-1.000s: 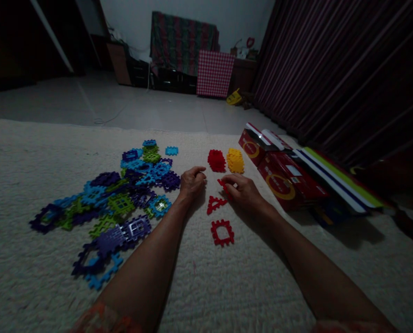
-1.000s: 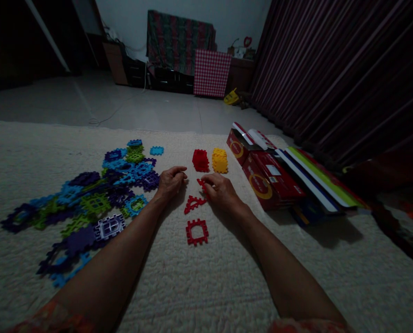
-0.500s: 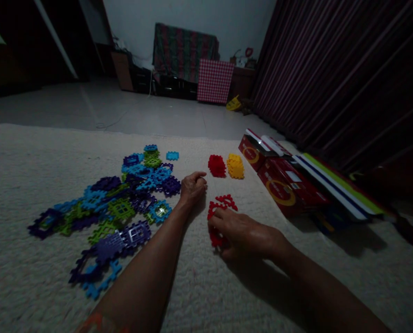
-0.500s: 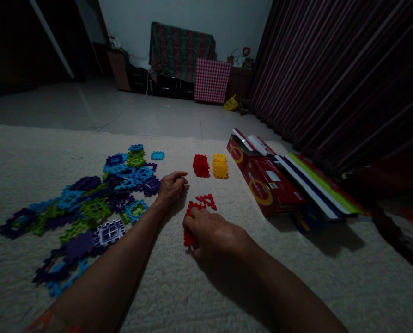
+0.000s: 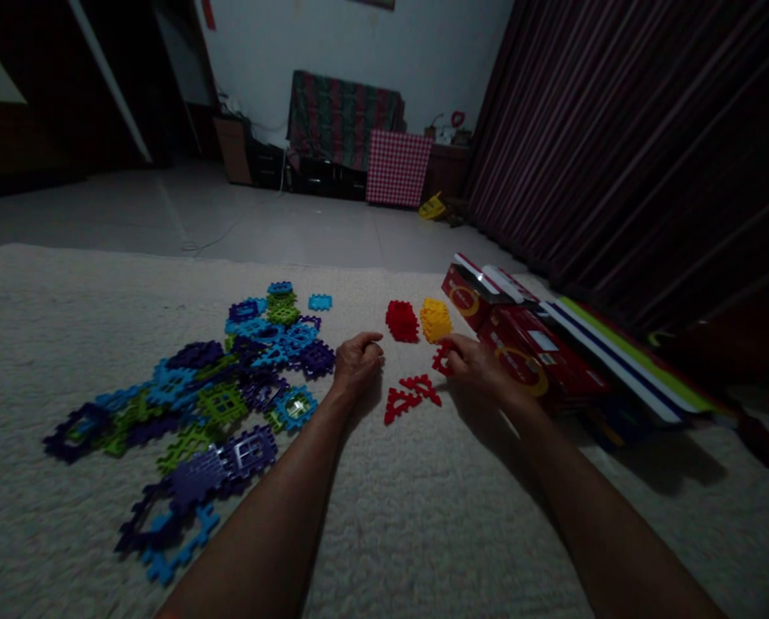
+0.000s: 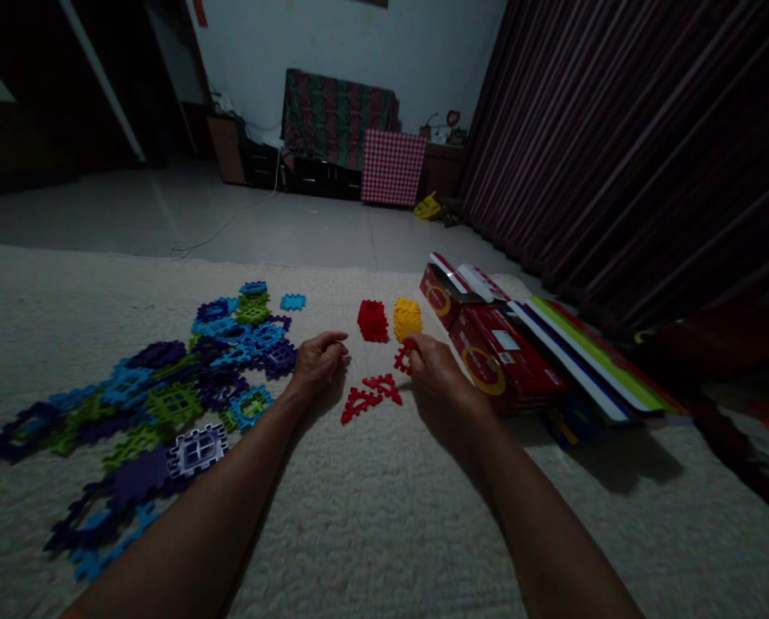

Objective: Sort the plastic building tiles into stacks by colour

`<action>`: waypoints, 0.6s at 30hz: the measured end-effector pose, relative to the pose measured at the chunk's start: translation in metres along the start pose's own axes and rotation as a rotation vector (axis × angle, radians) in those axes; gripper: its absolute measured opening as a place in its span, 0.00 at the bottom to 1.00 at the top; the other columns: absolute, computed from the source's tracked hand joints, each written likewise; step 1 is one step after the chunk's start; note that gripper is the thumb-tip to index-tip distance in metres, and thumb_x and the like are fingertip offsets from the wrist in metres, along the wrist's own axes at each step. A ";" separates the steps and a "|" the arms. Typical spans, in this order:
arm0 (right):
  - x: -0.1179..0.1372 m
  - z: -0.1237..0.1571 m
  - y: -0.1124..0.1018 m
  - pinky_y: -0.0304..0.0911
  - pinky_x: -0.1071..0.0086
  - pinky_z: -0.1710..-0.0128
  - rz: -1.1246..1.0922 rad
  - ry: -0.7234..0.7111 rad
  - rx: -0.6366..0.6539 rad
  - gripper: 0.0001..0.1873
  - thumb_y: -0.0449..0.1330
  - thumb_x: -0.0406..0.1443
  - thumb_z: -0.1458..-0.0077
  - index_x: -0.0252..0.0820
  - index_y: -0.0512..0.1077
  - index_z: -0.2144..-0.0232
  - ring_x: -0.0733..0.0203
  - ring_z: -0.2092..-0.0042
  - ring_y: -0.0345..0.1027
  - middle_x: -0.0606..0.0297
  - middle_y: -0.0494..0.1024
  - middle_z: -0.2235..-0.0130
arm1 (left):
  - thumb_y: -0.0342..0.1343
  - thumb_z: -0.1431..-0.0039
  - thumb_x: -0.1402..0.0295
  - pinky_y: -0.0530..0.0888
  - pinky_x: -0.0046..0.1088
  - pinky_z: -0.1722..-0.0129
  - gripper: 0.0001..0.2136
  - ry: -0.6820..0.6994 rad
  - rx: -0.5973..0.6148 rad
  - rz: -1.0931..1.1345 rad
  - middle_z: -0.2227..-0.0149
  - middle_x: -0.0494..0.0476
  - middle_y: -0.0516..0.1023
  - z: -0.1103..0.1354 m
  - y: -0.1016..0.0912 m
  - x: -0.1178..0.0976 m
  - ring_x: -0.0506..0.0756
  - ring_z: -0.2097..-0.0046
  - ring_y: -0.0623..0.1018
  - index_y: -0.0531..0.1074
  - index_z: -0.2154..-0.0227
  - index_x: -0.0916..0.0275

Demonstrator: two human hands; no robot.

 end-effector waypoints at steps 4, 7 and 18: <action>-0.025 0.001 0.009 0.65 0.58 0.52 0.071 0.009 0.031 0.13 0.50 0.33 0.39 0.43 0.73 0.57 0.53 0.56 0.71 0.55 0.77 0.58 | 0.53 0.54 0.70 0.69 0.22 0.76 0.17 -0.018 -0.017 0.023 0.76 0.52 0.77 0.001 0.000 -0.002 0.49 0.76 0.75 0.80 0.61 0.66; -0.034 -0.001 0.010 0.64 0.59 0.50 0.142 -0.048 0.083 0.14 0.53 0.32 0.41 0.42 0.71 0.54 0.53 0.52 0.69 0.55 0.76 0.54 | 0.53 0.53 0.70 0.70 0.22 0.74 0.17 -0.006 -0.017 0.013 0.76 0.52 0.77 0.002 0.000 -0.003 0.50 0.75 0.76 0.80 0.61 0.66; -0.027 0.001 0.004 0.65 0.64 0.58 0.218 0.031 0.129 0.12 0.60 0.37 0.45 0.42 0.71 0.57 0.55 0.59 0.69 0.58 0.73 0.58 | 0.52 0.52 0.71 0.70 0.22 0.76 0.17 -0.038 -0.015 -0.010 0.78 0.51 0.76 0.004 0.000 -0.007 0.50 0.76 0.75 0.80 0.61 0.66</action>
Point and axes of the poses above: each hand's wrist, its own z-axis away from the middle knuckle, its own y-axis out of the palm, x = y × z, the point moved 3 cm from there along -z, towards the middle knuckle
